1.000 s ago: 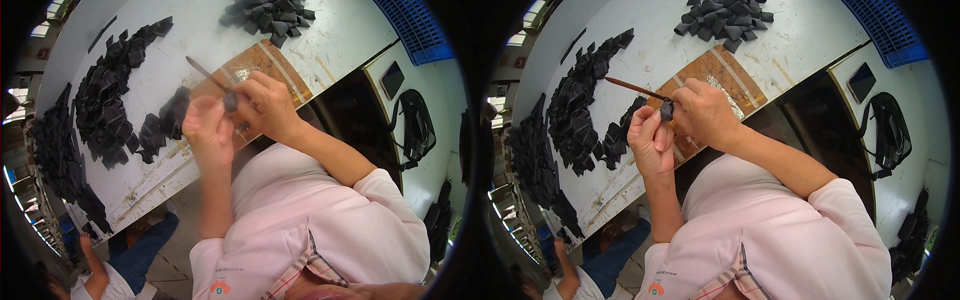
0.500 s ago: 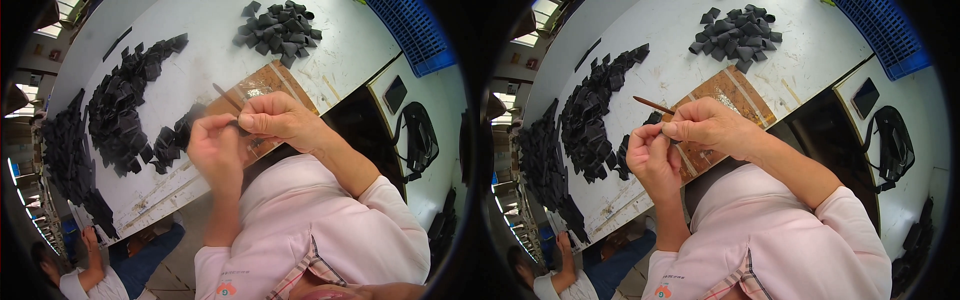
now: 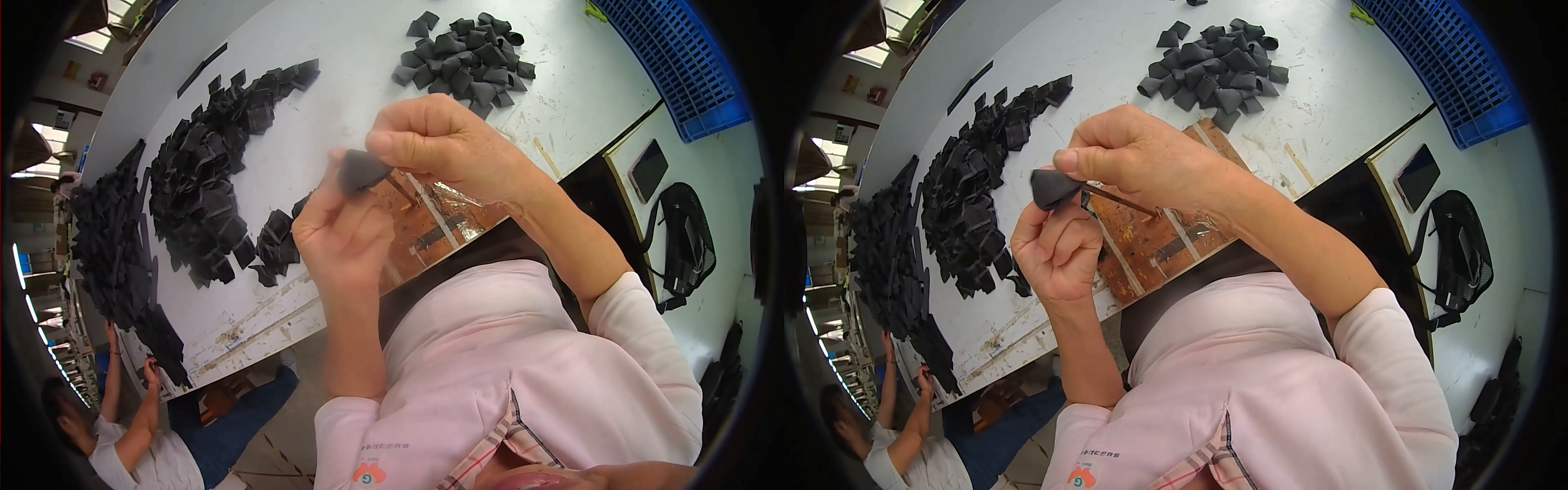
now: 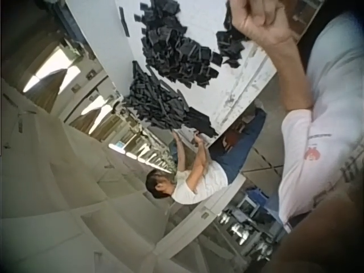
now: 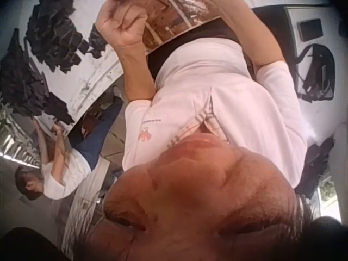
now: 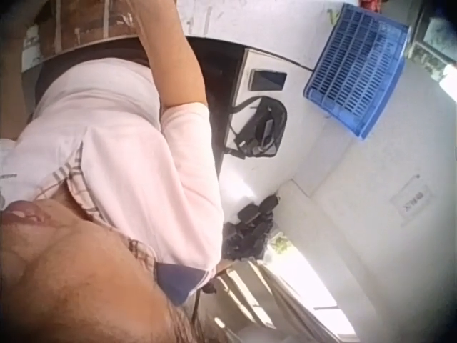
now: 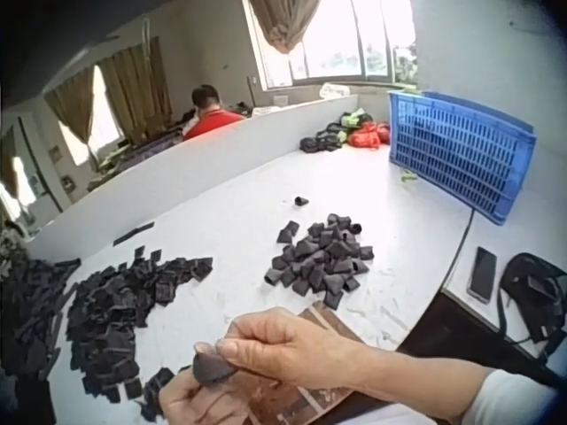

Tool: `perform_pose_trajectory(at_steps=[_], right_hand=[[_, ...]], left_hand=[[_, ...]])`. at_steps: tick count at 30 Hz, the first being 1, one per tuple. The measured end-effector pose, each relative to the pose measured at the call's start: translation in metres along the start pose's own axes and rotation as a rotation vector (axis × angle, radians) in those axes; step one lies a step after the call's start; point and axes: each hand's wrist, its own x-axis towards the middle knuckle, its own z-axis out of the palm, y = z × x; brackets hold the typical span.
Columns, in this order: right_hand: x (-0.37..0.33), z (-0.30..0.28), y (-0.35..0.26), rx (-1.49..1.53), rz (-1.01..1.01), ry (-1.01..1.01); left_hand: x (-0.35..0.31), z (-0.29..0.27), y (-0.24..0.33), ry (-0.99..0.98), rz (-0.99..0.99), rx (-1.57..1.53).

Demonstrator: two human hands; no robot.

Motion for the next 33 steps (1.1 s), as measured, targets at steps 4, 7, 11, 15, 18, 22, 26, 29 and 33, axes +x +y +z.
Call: perform_pose_trajectory(at_steps=[4, 7, 11, 15, 18, 22, 26, 29, 33], right_hand=[[0.005, -0.006, 0.020, 0.036, 0.052, -0.029], [0.000, -0.005, 0.025, 0.142, 0.034, -0.036], [0.001, -0.003, 0.014, -0.208, -0.071, 0.127], [-0.010, -0.003, 0.022, -0.564, -0.553, 0.399], [-0.021, 0.004, 0.020, -0.674, -0.692, 0.366], [-0.021, 0.014, 0.014, -0.901, -0.765, 0.392], [-0.017, 0.015, 0.001, -0.668, -0.661, 0.333], [-0.015, 0.016, -0.002, -0.562, -0.609, 0.315], [-0.015, 0.014, 0.001, -0.729, -0.664, 0.356]], left_hand=[[-0.007, 0.000, -0.008, 0.144, 0.109, 0.154], [-0.005, 0.004, -0.020, 0.221, 0.341, 0.565], [0.002, 0.012, -0.024, 0.234, 0.731, 1.201], [0.003, 0.018, -0.013, 0.071, 0.975, 1.768], [0.003, 0.026, -0.013, 0.023, 0.958, 1.908], [0.003, 0.026, -0.014, 0.024, 0.911, 1.784], [0.003, 0.025, -0.013, 0.064, 0.938, 1.427], [-0.003, 0.019, -0.007, 0.043, 0.833, 1.056], [-0.007, 0.007, -0.003, -0.038, 0.717, 1.029]])
